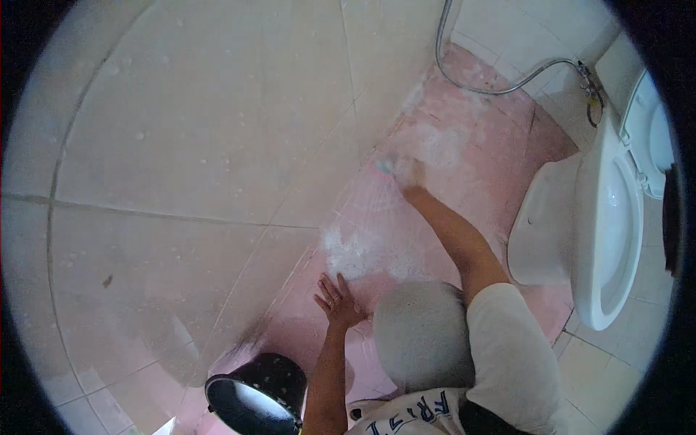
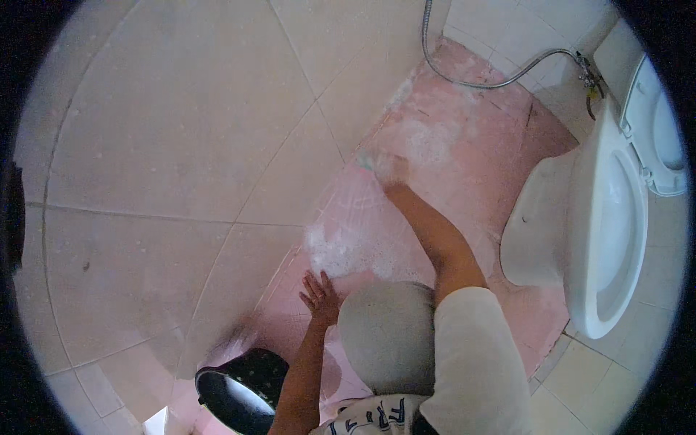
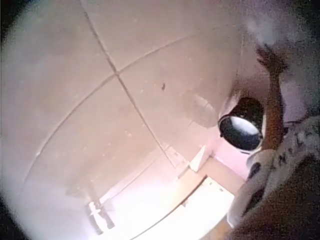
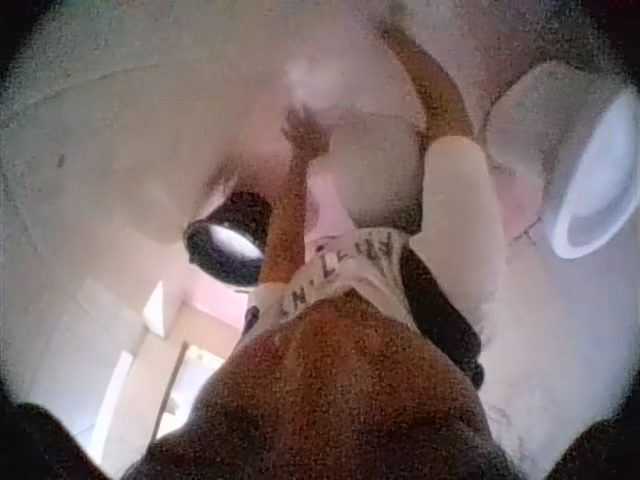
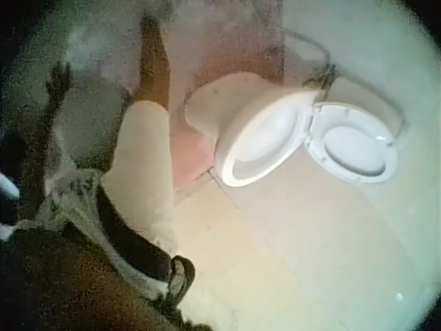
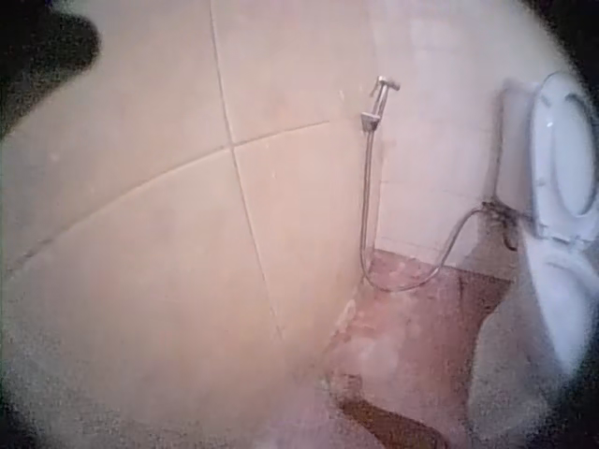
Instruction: The person prepares a cleaning solution by pouring liquid soap into a bucket of water and mixing it. They then use a brush to scrub the pink tiled floor around the toilet, creating foam and spreading it across the surface.
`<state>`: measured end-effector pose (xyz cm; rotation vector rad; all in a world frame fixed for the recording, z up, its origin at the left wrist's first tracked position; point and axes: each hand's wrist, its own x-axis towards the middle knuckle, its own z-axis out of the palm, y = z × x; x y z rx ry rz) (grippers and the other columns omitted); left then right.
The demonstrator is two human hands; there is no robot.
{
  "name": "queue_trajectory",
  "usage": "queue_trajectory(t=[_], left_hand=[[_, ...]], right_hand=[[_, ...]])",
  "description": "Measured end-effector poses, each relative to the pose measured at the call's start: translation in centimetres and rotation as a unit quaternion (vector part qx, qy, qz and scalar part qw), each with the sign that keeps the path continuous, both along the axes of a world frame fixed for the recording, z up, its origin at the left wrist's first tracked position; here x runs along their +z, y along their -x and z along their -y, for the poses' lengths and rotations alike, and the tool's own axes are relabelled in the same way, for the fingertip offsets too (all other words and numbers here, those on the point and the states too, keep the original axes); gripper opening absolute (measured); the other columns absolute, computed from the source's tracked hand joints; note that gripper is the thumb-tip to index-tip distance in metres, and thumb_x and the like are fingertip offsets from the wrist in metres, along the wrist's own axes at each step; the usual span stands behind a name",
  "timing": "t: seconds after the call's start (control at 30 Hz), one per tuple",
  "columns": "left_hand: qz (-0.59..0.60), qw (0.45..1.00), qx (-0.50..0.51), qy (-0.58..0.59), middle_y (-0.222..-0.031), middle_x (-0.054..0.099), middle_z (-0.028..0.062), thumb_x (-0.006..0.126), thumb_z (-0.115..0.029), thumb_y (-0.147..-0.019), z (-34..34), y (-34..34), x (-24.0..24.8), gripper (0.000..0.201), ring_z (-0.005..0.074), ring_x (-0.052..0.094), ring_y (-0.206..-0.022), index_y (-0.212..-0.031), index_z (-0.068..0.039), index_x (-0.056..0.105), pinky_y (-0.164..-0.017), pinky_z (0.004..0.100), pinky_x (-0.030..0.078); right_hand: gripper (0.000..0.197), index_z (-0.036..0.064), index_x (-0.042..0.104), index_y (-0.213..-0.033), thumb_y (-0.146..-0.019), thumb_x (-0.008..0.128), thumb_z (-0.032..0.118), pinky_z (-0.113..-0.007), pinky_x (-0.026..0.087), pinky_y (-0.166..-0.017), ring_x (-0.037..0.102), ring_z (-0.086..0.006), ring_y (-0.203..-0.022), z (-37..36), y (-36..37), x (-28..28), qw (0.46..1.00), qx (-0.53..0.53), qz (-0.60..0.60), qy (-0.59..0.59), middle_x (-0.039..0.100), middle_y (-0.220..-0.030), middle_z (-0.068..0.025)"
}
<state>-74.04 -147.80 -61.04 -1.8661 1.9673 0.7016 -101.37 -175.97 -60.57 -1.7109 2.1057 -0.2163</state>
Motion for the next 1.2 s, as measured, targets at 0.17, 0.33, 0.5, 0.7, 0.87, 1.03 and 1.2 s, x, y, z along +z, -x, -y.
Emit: queue_trajectory(t=[0.17,0.33,0.5,0.7,0.87,1.03,1.2], left_hand=[[-0.007,1.000,0.013,-0.004,-0.152,-0.018,0.0346,0.085,-0.060,-0.051,0.2,0.1,-1.1,0.151,0.0513,-0.018,-0.141,-0.150,-0.003,-0.014,-0.104,0.0731,-0.007],[0.269,0.933,-0.106,0.213,-0.153,-0.014,0.0346,0.079,-0.054,-0.063,-1.0,0.3,-3.9,0.137,0.0513,-0.017,-0.141,-0.150,-0.002,-0.013,-0.104,0.0735,-0.005],[0.331,0.879,-0.132,0.316,-0.153,-0.010,0.0346,0.068,-0.048,-0.077,-0.9,-1.0,-4.7,0.115,0.0521,-0.012,-0.142,-0.151,-0.002,-0.007,-0.104,0.0747,-0.001],[0.350,0.856,-0.158,0.346,-0.153,-0.008,0.0346,0.056,-0.049,-0.087,-0.6,0.2,-6.1,0.099,0.0525,-0.010,-0.142,-0.153,-0.004,-0.004,-0.103,0.0757,0.002],[0.311,0.912,-0.103,0.247,-0.154,-0.011,0.0336,0.050,-0.047,-0.092,-1.2,-2.0,-4.5,0.091,0.0524,-0.008,-0.142,-0.152,-0.004,-0.004,-0.104,0.0750,0.005],[0.252,0.911,-0.132,0.299,-0.154,0.006,0.0348,0.050,-0.043,-0.093,-0.1,-0.6,-4.7,0.080,0.0511,0.011,-0.142,-0.152,-0.003,0.014,-0.108,0.0684,0.014],[0.356,0.770,-0.189,0.494,-0.152,0.021,0.0335,0.056,-0.044,-0.089,-0.5,-2.7,-6.5,0.078,0.0491,0.026,-0.139,-0.149,-0.003,0.028,-0.108,0.0638,0.021]], right_hand=[[0.040,0.0134,0.062,-0.120,-0.094,0.049,0.040,-0.044,0.052,-0.082,0.066,-0.0314,-0.094,-19.2,1.9,-2.8,0.976,0.192,-0.050,0.093,0.067,-0.107,-0.0119],[0.044,0.0118,0.060,-0.123,-0.092,0.053,0.043,-0.043,0.048,-0.088,0.061,-0.0298,-0.105,-19.8,7.2,3.6,0.994,-0.014,0.090,-0.060,0.064,-0.116,-0.0138],[0.057,0.0114,0.053,-0.133,-0.093,0.049,0.052,-0.047,0.039,-0.100,0.055,-0.0313,-0.114,-11.0,10.2,2.4,0.988,-0.144,0.042,-0.027,0.060,-0.123,-0.0152],[0.051,0.0148,0.056,-0.131,-0.091,0.051,0.047,-0.055,0.036,-0.100,0.057,-0.0333,-0.114,-29.0,7.3,-8.3,0.999,0.016,-0.012,-0.025,0.062,-0.120,-0.0167],[0.052,0.0084,0.052,-0.132,-0.096,0.044,0.044,-0.055,0.040,-0.094,0.058,-0.0374,-0.107,-18.3,7.8,-7.9,0.997,-0.041,0.063,-0.030,0.063,-0.116,-0.0211],[0.047,0.0074,0.053,-0.129,-0.097,0.042,0.041,-0.057,0.041,-0.086,0.060,-0.0383,-0.098,-13.8,13.8,-10.6,0.976,-0.142,0.060,0.153,0.064,-0.111,-0.0218],[0.052,0.0171,0.057,-0.128,-0.086,0.061,0.047,-0.052,0.048,-0.081,0.062,-0.0375,-0.095,-32.2,9.0,-3.1,0.997,0.044,0.063,-0.028,0.064,-0.107,-0.0166]])
